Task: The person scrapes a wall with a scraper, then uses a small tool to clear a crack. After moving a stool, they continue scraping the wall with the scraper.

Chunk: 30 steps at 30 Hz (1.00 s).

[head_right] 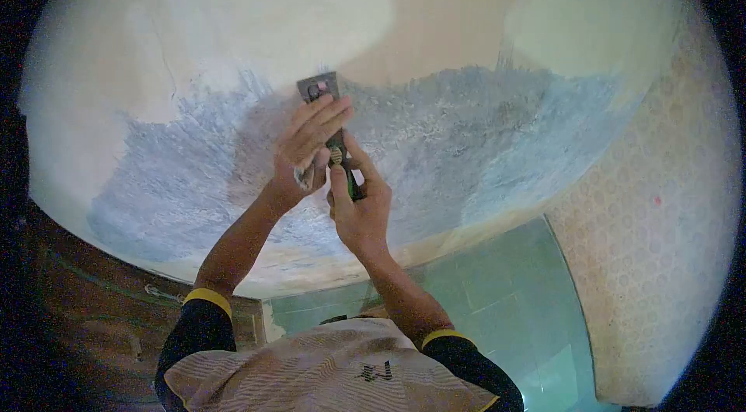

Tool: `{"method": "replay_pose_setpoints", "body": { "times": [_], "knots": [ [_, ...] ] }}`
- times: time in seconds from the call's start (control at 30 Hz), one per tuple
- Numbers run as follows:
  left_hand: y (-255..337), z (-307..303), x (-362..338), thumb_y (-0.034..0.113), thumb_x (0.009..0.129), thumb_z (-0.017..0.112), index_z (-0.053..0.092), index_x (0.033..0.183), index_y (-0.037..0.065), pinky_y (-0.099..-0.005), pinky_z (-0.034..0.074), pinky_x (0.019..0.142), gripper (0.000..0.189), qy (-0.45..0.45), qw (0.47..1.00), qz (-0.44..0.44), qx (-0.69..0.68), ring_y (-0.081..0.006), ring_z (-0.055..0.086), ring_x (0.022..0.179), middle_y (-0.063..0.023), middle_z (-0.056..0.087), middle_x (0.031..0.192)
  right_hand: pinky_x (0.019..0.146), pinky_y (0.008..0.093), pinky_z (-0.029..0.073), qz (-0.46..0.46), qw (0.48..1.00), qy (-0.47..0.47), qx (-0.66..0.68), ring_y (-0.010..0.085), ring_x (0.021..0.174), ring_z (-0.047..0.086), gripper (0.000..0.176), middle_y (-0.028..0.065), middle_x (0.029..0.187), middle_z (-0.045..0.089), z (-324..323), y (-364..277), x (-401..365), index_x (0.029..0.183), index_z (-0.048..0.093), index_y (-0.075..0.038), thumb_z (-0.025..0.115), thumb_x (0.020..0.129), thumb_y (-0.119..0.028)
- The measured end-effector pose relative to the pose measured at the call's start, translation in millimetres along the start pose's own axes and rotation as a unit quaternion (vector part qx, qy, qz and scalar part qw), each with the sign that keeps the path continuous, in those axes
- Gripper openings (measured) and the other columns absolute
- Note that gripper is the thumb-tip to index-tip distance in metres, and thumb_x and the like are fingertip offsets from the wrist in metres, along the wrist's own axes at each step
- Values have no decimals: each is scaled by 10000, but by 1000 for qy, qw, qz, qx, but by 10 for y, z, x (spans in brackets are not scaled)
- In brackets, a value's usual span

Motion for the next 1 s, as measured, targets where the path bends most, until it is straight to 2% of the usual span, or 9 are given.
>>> {"method": "replay_pose_setpoints", "body": {
  "times": [0.13,0.23,0.3,0.43,0.53,0.63,0.77,0.87,1.0],
  "knots": [
    [40,-32,16,241,1026,448,648,1327,62,-451,393,1152,404,2,1000,8,0,-250,521,1355,-70,627,1386,437,212,331,-30,999,-6,-10,32,550,454,461,12,958,561,-22,-114,-84,1482,492,-54,538,1024,-28],
    [-6,19,1,244,1031,440,651,1324,58,-451,384,1153,406,-3,1000,4,-1,-250,528,1349,-70,631,1382,439,209,329,8,1000,-10,0,31,552,454,463,2,934,547,-22,-98,-60,1482,494,-55,534,1023,-17],
    [-3,53,-30,225,1038,421,658,1317,65,-440,379,1157,399,9,999,12,31,-245,533,1343,-62,631,1384,463,228,434,5,1000,-8,1,55,574,554,492,62,935,653,-42,90,-34,1488,494,-92,586,1005,-71],
    [69,16,-13,204,1034,412,671,1295,66,-432,377,1160,393,21,1000,7,-21,-237,540,1336,-58,636,1378,463,230,433,8,1000,-12,-18,52,571,544,494,55,904,646,-50,-96,-147,1497,489,-96,578,1011,-76],
    [17,108,-5,266,1062,369,692,1253,63,-441,374,1155,426,18,999,11,35,-253,562,1315,-75,661,1339,473,231,433,15,1000,-16,-5,48,576,531,486,45,906,643,-81,63,-9,1493,499,-92,579,1014,-83],
    [112,138,-123,297,1064,380,686,1267,69,-448,373,1151,431,33,999,-7,0,-260,552,1325,-71,652,1353,476,228,429,2,999,-33,-9,44,578,528,487,41,902,646,-147,63,-121,1493,499,-92,580,1013,-86],
    [206,352,-598,281,1053,423,624,1351,59,-460,374,1149,422,-46,997,-49,-25,-282,514,1364,-88,581,1443,500,243,448,63,996,-23,-53,49,588,545,455,66,868,674,-406,329,-305,1451,542,-90,594,999,-84],
    [299,492,-893,253,1023,468,602,1382,73,-465,372,1153,424,-60,995,-71,-34,-286,490,1388,-87,560,1468,540,245,472,91,993,-16,-67,59,626,572,441,87,868,695,-531,595,-421,1432,554,-86,599,993,-83],
    [368,556,-1031,241,1017,474,606,1383,87,-461,363,1164,418,-76,993,-84,-15,-272,468,1408,-73,557,1474,593,246,495,59,994,-10,-90,72,684,600,450,97,922,707,-611,804,-480,1433,552,-88,607,987,-69]
  ]
}}
Point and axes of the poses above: each hand's wrist, its own x-axis towards the middle knuckle, its own z-axis out of the palm, y = z × x, the point moved 2 cm from there along x, towards the middle knuckle
